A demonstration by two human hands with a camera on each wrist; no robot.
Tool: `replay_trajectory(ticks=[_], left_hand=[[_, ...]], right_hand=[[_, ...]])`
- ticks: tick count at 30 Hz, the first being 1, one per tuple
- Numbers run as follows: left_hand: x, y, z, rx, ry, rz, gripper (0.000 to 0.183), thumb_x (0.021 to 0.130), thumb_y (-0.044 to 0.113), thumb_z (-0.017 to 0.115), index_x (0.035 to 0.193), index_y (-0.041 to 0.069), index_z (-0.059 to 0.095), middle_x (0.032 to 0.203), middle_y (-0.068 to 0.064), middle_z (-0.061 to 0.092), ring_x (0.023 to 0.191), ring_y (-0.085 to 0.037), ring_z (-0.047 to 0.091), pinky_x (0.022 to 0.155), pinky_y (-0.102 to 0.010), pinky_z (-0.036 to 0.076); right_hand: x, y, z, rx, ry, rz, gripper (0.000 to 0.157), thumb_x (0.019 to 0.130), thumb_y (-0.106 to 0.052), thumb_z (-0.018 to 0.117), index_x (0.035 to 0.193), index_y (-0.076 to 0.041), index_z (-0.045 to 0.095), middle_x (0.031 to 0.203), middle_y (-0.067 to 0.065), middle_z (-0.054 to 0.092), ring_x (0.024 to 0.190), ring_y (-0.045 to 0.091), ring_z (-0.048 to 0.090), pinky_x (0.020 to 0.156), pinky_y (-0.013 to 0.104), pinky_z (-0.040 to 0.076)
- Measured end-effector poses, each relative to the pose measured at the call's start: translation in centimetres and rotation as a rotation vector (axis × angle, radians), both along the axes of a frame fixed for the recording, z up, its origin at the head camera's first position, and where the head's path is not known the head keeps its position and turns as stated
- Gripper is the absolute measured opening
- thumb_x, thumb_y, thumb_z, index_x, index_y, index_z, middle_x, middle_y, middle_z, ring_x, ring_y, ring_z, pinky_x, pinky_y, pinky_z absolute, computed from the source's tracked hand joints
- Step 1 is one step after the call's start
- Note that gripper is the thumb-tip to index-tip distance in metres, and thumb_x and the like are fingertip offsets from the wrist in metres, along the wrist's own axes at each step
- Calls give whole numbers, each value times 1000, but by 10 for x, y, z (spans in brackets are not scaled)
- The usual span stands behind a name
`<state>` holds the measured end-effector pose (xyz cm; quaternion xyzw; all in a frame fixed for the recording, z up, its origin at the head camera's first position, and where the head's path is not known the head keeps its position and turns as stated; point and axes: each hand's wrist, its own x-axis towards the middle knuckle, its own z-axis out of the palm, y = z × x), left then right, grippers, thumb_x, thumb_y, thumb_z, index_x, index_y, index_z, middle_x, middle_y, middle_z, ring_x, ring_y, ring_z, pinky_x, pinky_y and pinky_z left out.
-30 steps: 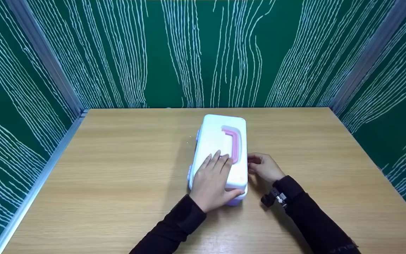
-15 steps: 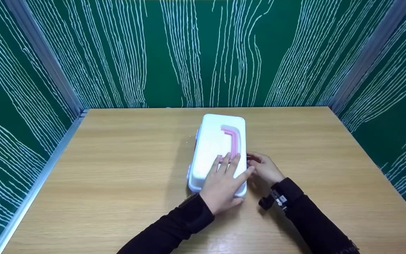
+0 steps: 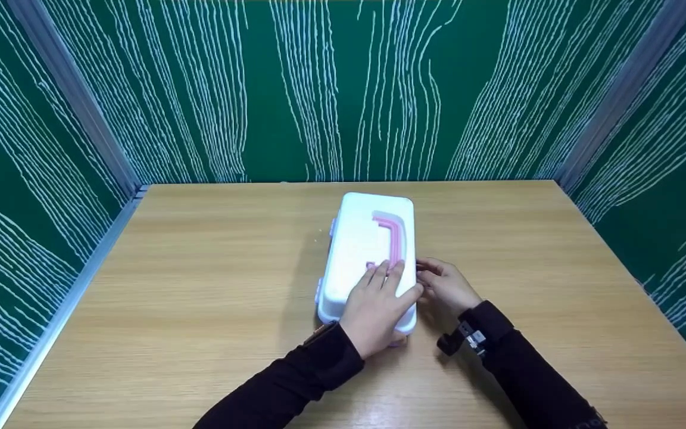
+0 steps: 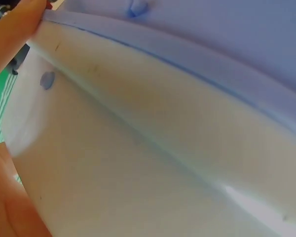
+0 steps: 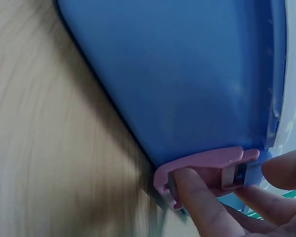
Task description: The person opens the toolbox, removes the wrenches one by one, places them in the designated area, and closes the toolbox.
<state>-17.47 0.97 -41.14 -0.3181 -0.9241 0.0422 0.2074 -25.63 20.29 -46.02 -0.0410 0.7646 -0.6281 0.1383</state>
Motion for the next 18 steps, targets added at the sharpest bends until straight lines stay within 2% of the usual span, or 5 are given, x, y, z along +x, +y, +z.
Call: replay_trajectory(ticks=[8, 15, 18], left_hand=[[0, -5, 7, 29, -24, -6, 82, 67, 61, 80, 137, 29, 51, 146, -15, 50, 133, -31, 51, 112, -43, 41], [1, -13, 18, 92, -34, 10, 86, 71, 62, 75, 143, 23, 48, 146, -18, 49, 132, -32, 51, 113, -44, 40], [3, -17, 23, 134, -18, 23, 87, 73, 60, 73, 145, 19, 46, 143, -19, 51, 129, -33, 54, 111, -44, 42]], right_hand=[[-1, -1, 0, -11, -19, -17, 51, 100, -6, 40, 147, 10, 31, 145, 34, 41, 93, 7, 67, 85, 25, 57], [0, -4, 0, -23, -23, -32, 51, 100, -12, 40, 146, 10, 34, 130, 27, 60, 91, 12, 70, 83, 30, 59], [1, -4, 2, -24, -10, -22, 51, 100, -11, 43, 146, 10, 35, 129, 27, 60, 88, 11, 70, 82, 28, 59]])
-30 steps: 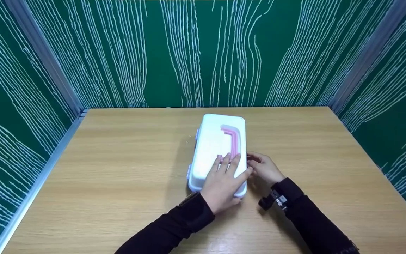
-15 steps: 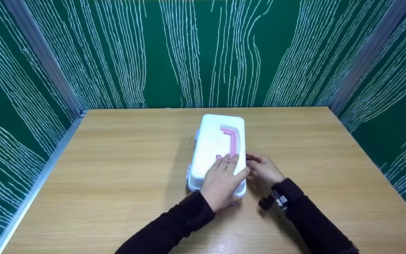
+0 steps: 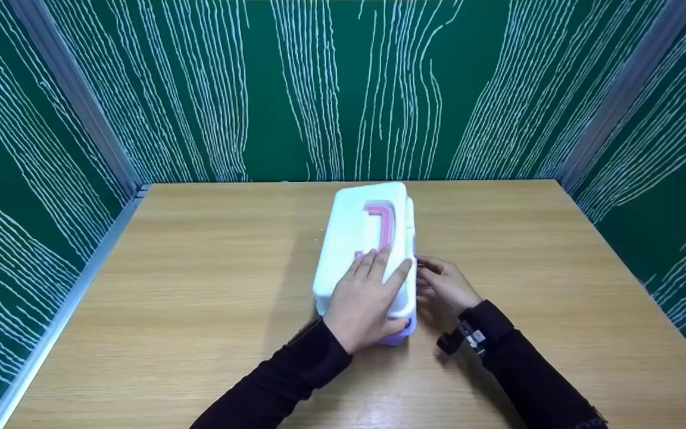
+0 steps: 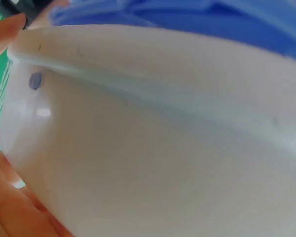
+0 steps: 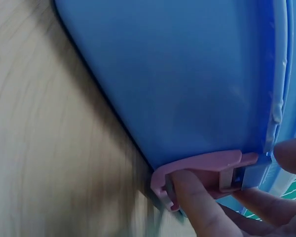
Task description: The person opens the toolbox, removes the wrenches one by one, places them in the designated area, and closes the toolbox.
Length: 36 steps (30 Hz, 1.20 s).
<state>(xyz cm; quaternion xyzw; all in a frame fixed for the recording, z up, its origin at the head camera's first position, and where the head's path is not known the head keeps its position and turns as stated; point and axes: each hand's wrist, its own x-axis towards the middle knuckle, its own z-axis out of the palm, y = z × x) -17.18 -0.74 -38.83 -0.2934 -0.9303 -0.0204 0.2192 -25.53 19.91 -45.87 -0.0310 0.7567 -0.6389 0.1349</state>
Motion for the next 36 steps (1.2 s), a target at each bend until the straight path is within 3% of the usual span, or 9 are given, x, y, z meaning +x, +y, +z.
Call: replay_trajectory(ticks=[5, 12, 20, 26, 36], left_hand=[[1, -7, 7, 67, 32, 17, 88, 74, 59, 71, 145, 14, 45, 140, -21, 53, 124, -35, 58, 107, -44, 46], [1, -14, 12, 142, 95, 41, 89, 71, 60, 71, 141, 9, 50, 131, -21, 59, 116, -34, 63, 100, -42, 52], [1, -24, 20, 226, 37, 83, 90, 74, 63, 69, 142, 9, 49, 129, -22, 62, 113, -34, 65, 86, -43, 59], [0, -36, 24, 339, -15, 120, 88, 73, 59, 71, 141, 7, 50, 127, -21, 64, 105, -34, 68, 79, -43, 60], [-5, -69, 32, 644, -183, 147, 90, 75, 48, 76, 144, 0, 45, 131, -20, 62, 99, -28, 69, 78, -39, 60]], right_hand=[[0, 1, 1, 22, 21, 1, 51, 99, -9, 47, 145, 9, 36, 135, 31, 53, 88, 8, 68, 82, 25, 58], [0, 0, -2, 51, 21, -31, 50, 96, -6, 48, 143, 8, 40, 130, 29, 56, 91, 9, 67, 81, 24, 58], [0, -2, 0, 34, 9, -33, 51, 97, -7, 49, 144, 9, 38, 134, 31, 53, 92, 10, 67, 81, 23, 58], [0, -5, 2, 59, 10, -25, 52, 98, -10, 50, 145, 9, 37, 136, 31, 52, 98, 14, 67, 84, 25, 57], [0, -5, 2, 66, 33, -25, 49, 98, -10, 48, 142, 10, 40, 134, 29, 53, 97, 14, 66, 83, 26, 58]])
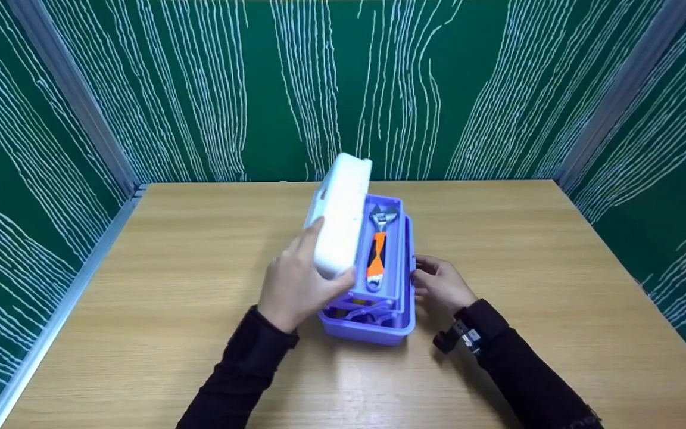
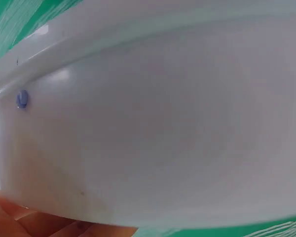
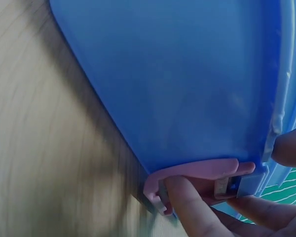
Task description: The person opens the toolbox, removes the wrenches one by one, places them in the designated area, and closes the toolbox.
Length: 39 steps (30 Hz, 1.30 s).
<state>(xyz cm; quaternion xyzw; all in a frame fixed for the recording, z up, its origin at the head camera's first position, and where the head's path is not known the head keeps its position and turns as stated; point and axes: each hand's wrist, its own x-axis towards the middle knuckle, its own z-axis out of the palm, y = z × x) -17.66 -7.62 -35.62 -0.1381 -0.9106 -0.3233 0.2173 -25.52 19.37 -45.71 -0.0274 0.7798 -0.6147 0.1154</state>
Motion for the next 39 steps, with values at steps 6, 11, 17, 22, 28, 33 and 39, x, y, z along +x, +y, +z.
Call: replay_trajectory(ticks=[6, 11, 17, 22, 28, 33, 39], left_hand=[[-5, -24, 0, 156, -15, 7, 82, 74, 36, 78, 142, 1, 48, 124, -18, 65, 96, -28, 68, 75, -39, 60], [-6, -39, 0, 262, -108, 52, 76, 76, 35, 78, 141, 6, 49, 122, -15, 66, 96, -27, 66, 76, -41, 60], [-4, -63, -7, 371, -199, 83, 75, 79, 35, 77, 142, 7, 48, 125, -17, 64, 100, -29, 64, 78, -44, 58], [-3, -87, -19, 452, -244, 73, 68, 84, 33, 71, 142, 4, 47, 128, -23, 62, 107, -34, 65, 85, -46, 58], [-6, -106, -30, 593, -351, 55, 56, 93, 26, 60, 141, 3, 44, 124, -26, 64, 108, -32, 67, 85, -33, 57], [-8, -117, -42, 745, -433, 82, 46, 97, 22, 53, 139, 3, 45, 122, -29, 63, 88, -17, 69, 74, -27, 58], [-9, -127, -57, 876, -499, 106, 46, 100, 21, 48, 140, -1, 44, 116, -21, 59, 80, -10, 66, 71, -28, 60]], right_hand=[[-1, 0, -2, 16, 30, 5, 48, 98, -7, 45, 141, 13, 40, 129, 31, 56, 92, 10, 65, 79, 24, 58], [-1, -1, -3, 13, 22, -8, 49, 97, -10, 49, 140, 11, 41, 129, 30, 56, 90, 10, 65, 78, 25, 59], [1, -2, -4, -43, 10, 26, 53, 93, -7, 58, 140, 12, 40, 131, 31, 53, 89, 10, 65, 80, 24, 58], [3, -2, -3, -34, 9, 34, 53, 93, -7, 57, 139, 12, 42, 132, 32, 52, 92, 11, 65, 83, 23, 57], [3, 0, -2, -13, 1, 31, 55, 92, -7, 57, 141, 11, 41, 135, 33, 50, 97, 15, 65, 83, 23, 57], [2, 0, -2, -8, 19, 30, 55, 92, -6, 56, 140, 14, 39, 133, 35, 52, 98, 17, 65, 82, 24, 58], [3, -1, -1, 0, 30, 40, 55, 92, -6, 56, 140, 14, 39, 132, 36, 52, 99, 18, 65, 82, 24, 58]])
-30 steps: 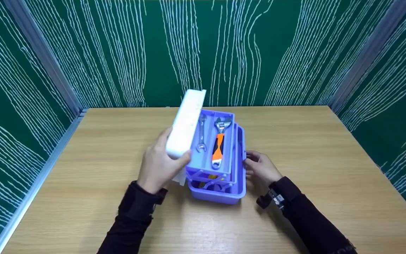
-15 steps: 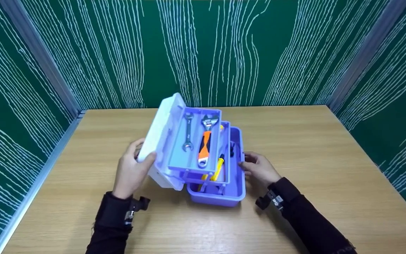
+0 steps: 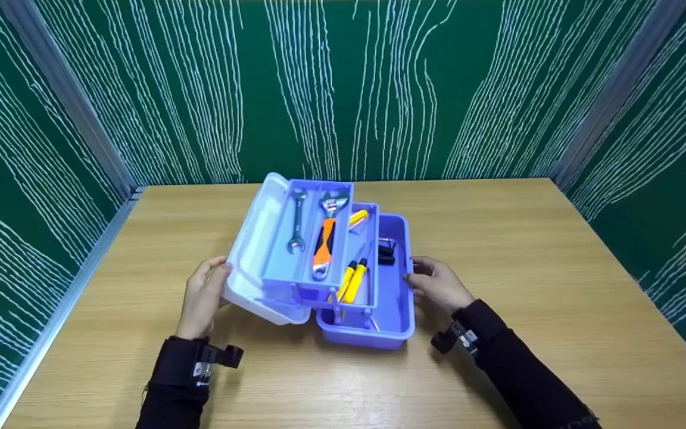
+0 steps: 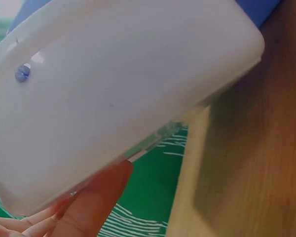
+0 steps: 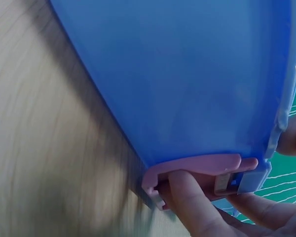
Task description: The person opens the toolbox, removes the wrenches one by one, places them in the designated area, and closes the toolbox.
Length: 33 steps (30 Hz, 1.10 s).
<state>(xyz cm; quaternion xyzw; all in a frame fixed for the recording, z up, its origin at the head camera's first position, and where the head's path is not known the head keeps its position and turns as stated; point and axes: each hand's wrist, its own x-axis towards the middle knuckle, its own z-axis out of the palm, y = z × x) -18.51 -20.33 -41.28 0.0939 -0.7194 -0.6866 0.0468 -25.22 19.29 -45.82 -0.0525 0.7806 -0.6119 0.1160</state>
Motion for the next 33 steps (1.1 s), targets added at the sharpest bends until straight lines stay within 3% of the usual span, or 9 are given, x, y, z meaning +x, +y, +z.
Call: replay_trajectory(ticks=[6, 14, 21, 30, 33], left_hand=[[-3, -8, -10, -4, -23, 5, 45, 101, 26, 46, 136, -2, 49, 101, -7, 61, 77, -10, 63, 67, -25, 58], [-6, -17, -22, 8, -75, 8, 42, 101, 28, 47, 125, -5, 57, 89, 2, 67, 76, -10, 66, 67, -27, 56], [-7, -22, -28, 8, -99, 3, 42, 100, 27, 51, 117, -10, 63, 89, -4, 71, 77, -13, 70, 73, -31, 59], [-6, -27, -37, -122, -159, -25, 45, 101, 29, 49, 109, -13, 66, 95, -12, 72, 78, -14, 70, 77, -33, 60], [-6, -27, -39, -154, -168, -41, 43, 101, 25, 50, 115, -13, 65, 98, -15, 72, 79, -14, 70, 77, -33, 60]], right_hand=[[0, 0, 1, 15, -2, 0, 55, 92, -6, 56, 141, 14, 38, 133, 36, 52, 99, 20, 66, 81, 24, 58], [-1, 0, 0, 42, 7, -2, 55, 92, -6, 56, 140, 14, 39, 133, 35, 51, 105, 28, 65, 82, 25, 58], [-1, 0, -1, 56, 16, -6, 54, 92, -7, 57, 140, 13, 40, 132, 35, 52, 103, 25, 66, 81, 25, 58], [-1, 1, -4, 54, 45, 4, 52, 92, -6, 57, 138, 13, 43, 130, 34, 53, 104, 28, 65, 79, 23, 58], [-1, 1, -3, 58, 43, 2, 53, 92, -6, 57, 139, 13, 42, 131, 34, 53, 105, 29, 65, 79, 24, 58]])
